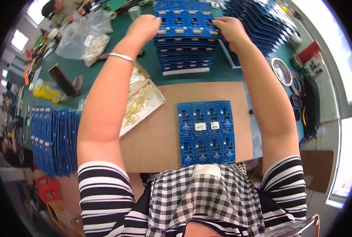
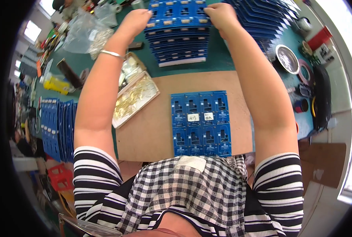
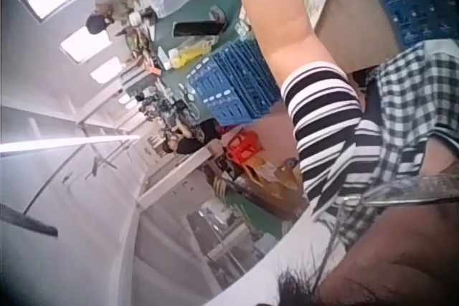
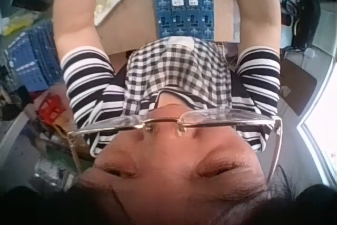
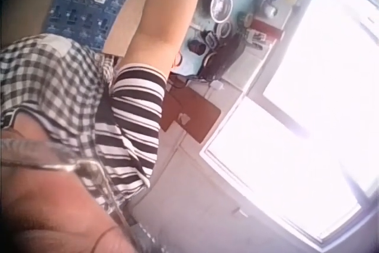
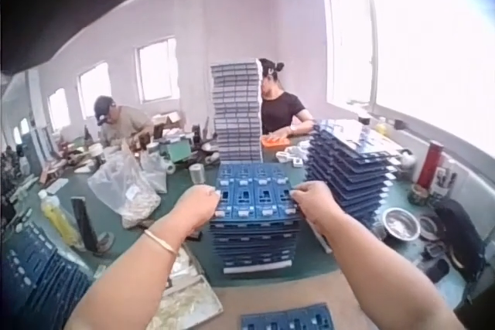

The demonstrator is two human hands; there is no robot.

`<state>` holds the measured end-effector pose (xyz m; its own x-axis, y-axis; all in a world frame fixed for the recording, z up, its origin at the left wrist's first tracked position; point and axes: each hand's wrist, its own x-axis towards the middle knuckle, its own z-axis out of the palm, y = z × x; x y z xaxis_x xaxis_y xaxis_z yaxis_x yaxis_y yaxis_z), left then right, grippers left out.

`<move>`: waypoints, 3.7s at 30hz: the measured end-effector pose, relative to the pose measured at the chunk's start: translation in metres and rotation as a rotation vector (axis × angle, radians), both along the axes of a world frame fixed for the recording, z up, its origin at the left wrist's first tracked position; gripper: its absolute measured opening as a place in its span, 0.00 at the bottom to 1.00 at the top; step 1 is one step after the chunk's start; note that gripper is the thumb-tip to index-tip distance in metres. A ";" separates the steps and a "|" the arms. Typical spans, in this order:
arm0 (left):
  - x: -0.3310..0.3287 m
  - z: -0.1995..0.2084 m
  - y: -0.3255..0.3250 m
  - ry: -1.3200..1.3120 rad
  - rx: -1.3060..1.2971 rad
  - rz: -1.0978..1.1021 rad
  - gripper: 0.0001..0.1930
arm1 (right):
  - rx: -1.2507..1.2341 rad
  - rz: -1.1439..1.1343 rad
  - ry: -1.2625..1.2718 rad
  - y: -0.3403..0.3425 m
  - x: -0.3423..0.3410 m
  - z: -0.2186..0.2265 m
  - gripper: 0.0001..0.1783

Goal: The person assembles electronic components onto blue circuit boards by hand, then solders them in place with a soldering iron and solder wire.

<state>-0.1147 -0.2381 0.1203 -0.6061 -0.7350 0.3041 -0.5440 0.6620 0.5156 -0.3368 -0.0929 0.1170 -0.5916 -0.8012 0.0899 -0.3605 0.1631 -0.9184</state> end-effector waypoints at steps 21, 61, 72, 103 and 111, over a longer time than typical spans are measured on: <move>0.288 0.058 0.117 -0.616 -0.336 0.784 0.28 | -0.286 0.289 0.112 0.091 0.022 -0.014 0.13; 0.365 0.125 0.374 0.474 -1.374 1.367 0.14 | -0.347 1.259 0.108 0.177 0.250 -0.008 0.07; 0.206 0.031 0.306 1.058 -0.944 0.250 0.12 | -0.523 0.963 -0.920 0.223 0.204 -0.047 0.27; 0.115 -0.107 0.313 0.927 0.614 -0.042 0.13 | -0.140 0.410 -0.676 0.272 0.069 -0.078 0.32; 0.083 -0.148 0.258 0.579 0.501 -0.274 0.11 | -0.262 0.202 -0.635 0.236 0.078 -0.109 0.29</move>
<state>-0.0317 0.0201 -0.0278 -0.6316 -0.7154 0.2988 0.0475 0.3489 0.9359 -0.2590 0.1429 0.0079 -0.4357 -0.8999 -0.0182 0.2571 -0.1050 -0.9607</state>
